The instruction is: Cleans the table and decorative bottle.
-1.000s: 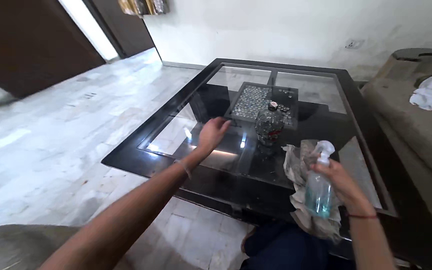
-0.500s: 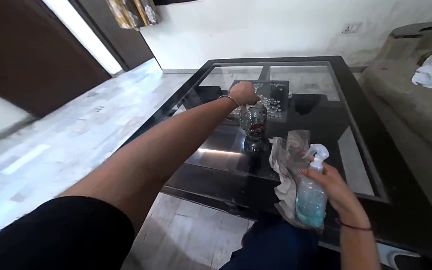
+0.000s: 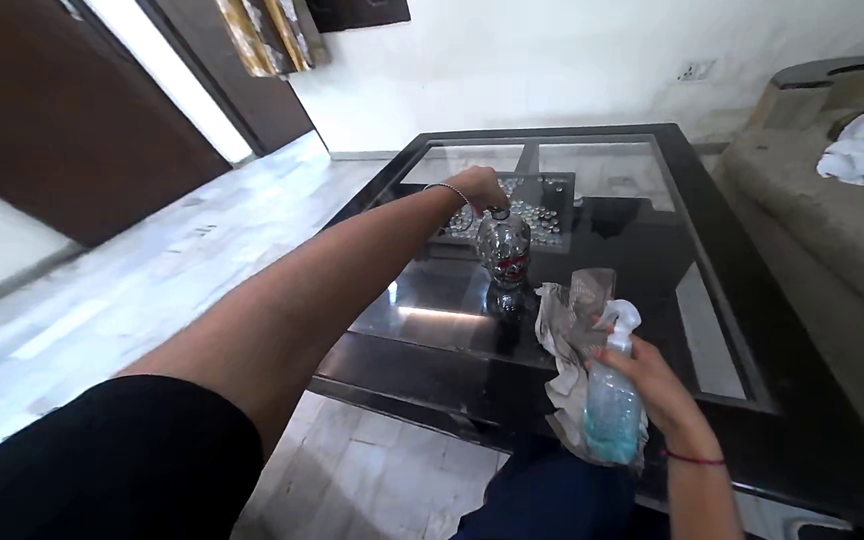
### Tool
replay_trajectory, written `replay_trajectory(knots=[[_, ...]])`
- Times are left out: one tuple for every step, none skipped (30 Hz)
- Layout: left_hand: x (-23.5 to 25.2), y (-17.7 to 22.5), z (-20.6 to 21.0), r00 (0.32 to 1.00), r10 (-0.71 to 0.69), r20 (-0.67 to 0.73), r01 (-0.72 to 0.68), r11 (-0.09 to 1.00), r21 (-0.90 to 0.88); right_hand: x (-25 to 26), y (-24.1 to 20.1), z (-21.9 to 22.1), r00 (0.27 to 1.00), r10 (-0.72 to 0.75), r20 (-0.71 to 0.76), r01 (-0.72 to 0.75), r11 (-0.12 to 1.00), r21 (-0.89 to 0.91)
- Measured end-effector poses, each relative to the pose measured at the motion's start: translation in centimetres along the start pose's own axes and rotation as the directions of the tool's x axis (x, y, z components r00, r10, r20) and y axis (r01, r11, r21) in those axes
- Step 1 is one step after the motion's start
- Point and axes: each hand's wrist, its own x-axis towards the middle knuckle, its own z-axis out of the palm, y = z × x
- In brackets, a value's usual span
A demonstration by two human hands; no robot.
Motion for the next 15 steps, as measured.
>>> replay_trajectory(knots=[[-0.1,0.2,0.0,1.0,0.005,0.007,-0.005,1.0,0.017,0.2,0.1,-0.1,1.0,0.003,-0.001,-0.003,1.0,0.005],[-0.1,0.5,-0.1,1.0,0.011,0.007,-0.011,0.999,0.036,0.3,0.1,-0.1,1.0,0.002,-0.001,-0.002,1.0,0.005],[-0.2,0.8,0.0,1.0,0.015,0.004,-0.015,0.998,0.06,0.4,0.2,-0.2,1.0,0.0,0.003,0.0,1.0,0.006],[-0.2,0.9,0.0,1.0,0.015,0.002,-0.016,0.997,0.077,0.4,0.2,-0.2,1.0,-0.001,0.007,0.001,1.0,0.007],[-0.1,1.0,0.1,1.0,0.015,0.004,-0.015,0.996,0.088,0.3,0.3,-0.2,1.0,-0.003,0.007,0.003,1.0,0.006],[-0.1,1.0,0.2,1.0,0.016,0.008,-0.017,0.996,0.089,0.3,0.3,-0.2,1.0,-0.005,0.005,0.005,1.0,0.008],[0.0,0.9,0.3,1.0,0.022,0.008,-0.022,0.996,0.09,0.2,0.4,-0.2,1.0,-0.003,0.005,0.003,1.0,0.01],[0.1,0.9,0.3,1.0,0.027,0.008,-0.027,0.996,0.09,0.2,0.4,-0.2,1.0,-0.002,0.003,0.002,1.0,0.013],[0.1,0.9,0.3,0.999,0.035,0.011,-0.036,0.996,0.088,0.2,0.3,-0.2,1.0,-0.001,0.003,0.001,1.0,0.018],[0.1,0.8,0.3,0.999,0.042,0.011,-0.043,0.995,0.085,0.2,0.3,-0.2,1.0,0.001,0.002,-0.001,1.0,0.02],[0.2,0.7,0.2,0.999,0.048,0.011,-0.049,0.995,0.087,0.2,0.3,-0.2,1.0,0.003,0.003,-0.003,1.0,0.023],[0.4,0.6,0.3,0.998,0.054,0.015,-0.055,0.994,0.095,0.3,0.3,-0.2,1.0,0.008,0.006,-0.008,1.0,0.026],[0.5,0.6,0.3,0.998,0.06,0.022,-0.062,0.991,0.116,0.3,0.4,-0.2,1.0,0.01,0.009,-0.01,1.0,0.026],[0.7,0.5,0.3,0.997,0.075,0.03,-0.079,0.985,0.154,0.2,0.4,-0.2,1.0,0.008,0.01,-0.008,1.0,0.026],[0.9,0.5,0.3,0.995,0.093,0.044,-0.099,0.976,0.194,0.2,0.4,-0.2,1.0,0.004,0.013,-0.004,1.0,0.025]])
